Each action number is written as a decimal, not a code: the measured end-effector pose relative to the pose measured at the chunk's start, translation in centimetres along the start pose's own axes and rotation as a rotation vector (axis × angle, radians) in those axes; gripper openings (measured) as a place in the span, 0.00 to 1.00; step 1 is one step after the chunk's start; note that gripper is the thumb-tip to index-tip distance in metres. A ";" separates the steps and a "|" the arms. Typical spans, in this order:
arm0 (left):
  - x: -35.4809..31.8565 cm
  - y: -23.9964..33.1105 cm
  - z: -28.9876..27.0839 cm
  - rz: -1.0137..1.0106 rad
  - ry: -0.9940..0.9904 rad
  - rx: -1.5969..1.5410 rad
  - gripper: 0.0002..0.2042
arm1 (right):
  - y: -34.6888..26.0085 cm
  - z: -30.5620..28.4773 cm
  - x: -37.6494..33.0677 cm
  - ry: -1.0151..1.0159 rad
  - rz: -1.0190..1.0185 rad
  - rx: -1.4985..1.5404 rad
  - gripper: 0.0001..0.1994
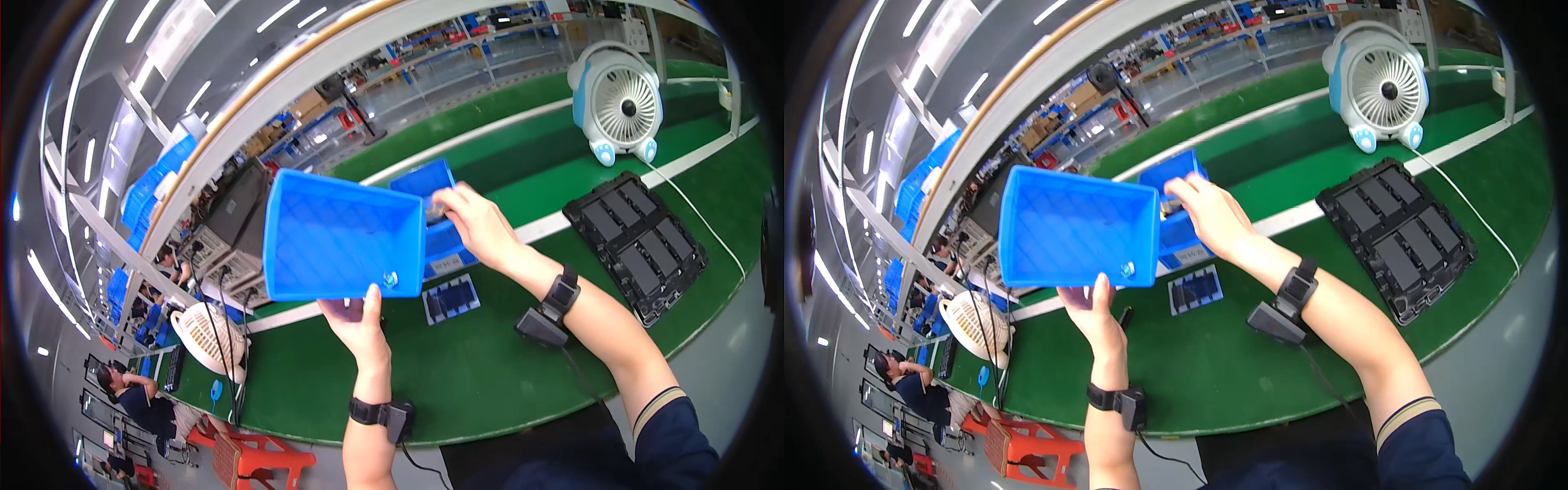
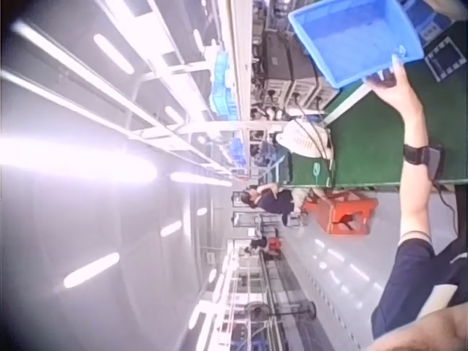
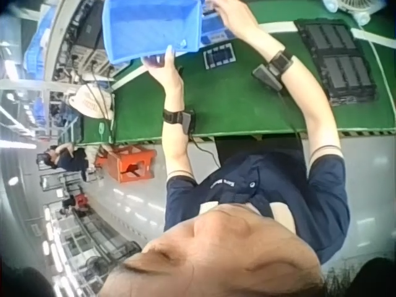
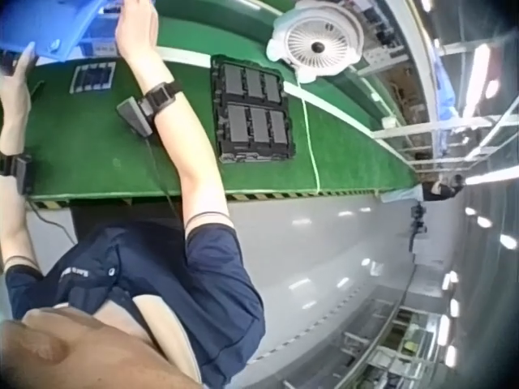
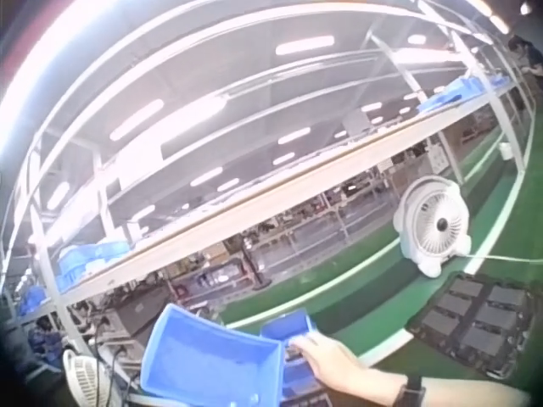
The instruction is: Assembling and sorting small electronic parts into bins at a manufacturing workstation.
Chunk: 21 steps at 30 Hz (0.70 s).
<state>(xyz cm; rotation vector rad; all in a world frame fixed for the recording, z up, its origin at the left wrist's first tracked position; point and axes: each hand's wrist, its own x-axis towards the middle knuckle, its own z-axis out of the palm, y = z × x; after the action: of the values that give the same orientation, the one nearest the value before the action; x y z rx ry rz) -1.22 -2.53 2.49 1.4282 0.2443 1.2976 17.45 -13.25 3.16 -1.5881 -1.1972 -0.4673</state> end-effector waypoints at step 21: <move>2.4 -0.2 -1.2 -0.061 0.188 -0.001 0.29 | -8.5 -2.0 -6.9 -1.305 -0.199 0.056 0.02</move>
<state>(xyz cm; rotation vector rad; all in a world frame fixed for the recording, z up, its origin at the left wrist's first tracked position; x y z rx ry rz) -1.17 0.04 3.40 1.2895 0.4095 1.3826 7.66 -18.56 2.75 -1.7114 -2.2870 0.6250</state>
